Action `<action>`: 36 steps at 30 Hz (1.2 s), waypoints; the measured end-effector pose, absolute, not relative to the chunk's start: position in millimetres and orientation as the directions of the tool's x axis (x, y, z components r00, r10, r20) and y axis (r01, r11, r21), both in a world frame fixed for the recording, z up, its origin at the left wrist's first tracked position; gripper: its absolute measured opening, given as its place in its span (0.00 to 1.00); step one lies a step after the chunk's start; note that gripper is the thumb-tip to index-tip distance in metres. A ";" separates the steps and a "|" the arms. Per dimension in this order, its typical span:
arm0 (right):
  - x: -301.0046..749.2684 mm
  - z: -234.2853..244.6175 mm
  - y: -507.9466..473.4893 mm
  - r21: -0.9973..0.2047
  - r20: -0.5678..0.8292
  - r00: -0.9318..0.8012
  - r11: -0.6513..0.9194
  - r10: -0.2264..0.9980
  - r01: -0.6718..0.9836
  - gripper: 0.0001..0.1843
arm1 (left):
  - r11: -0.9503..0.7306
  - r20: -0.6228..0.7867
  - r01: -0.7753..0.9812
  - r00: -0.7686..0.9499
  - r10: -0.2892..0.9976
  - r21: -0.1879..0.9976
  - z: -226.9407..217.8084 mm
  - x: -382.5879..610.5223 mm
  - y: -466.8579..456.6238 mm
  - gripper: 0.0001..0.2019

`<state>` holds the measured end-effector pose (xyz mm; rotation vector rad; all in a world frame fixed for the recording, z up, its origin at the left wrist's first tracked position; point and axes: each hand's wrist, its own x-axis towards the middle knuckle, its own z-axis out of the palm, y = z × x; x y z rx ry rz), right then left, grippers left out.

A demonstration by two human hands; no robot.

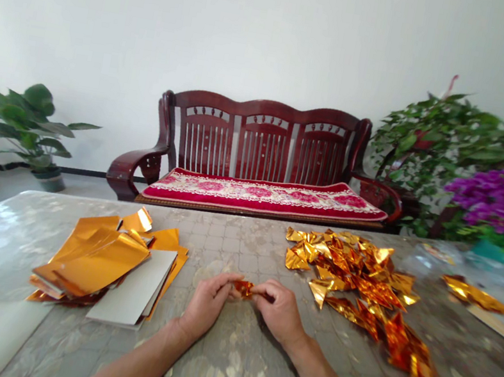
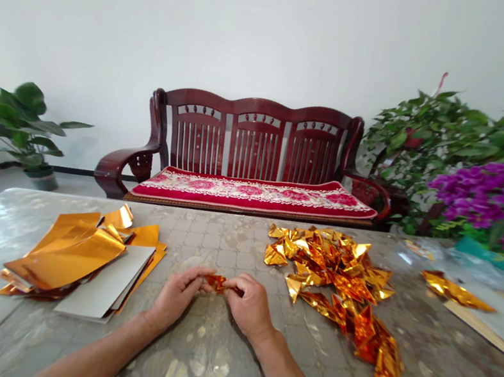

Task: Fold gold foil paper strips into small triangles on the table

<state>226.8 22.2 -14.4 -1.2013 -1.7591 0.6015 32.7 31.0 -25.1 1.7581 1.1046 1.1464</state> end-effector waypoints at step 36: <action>226.8 -14.0 22.3 -0.776 0.387 -0.143 0.405 0.911 0.484 0.13 | -0.690 0.521 0.572 0.461 0.718 0.444 -8.3 20.6 27.3 0.21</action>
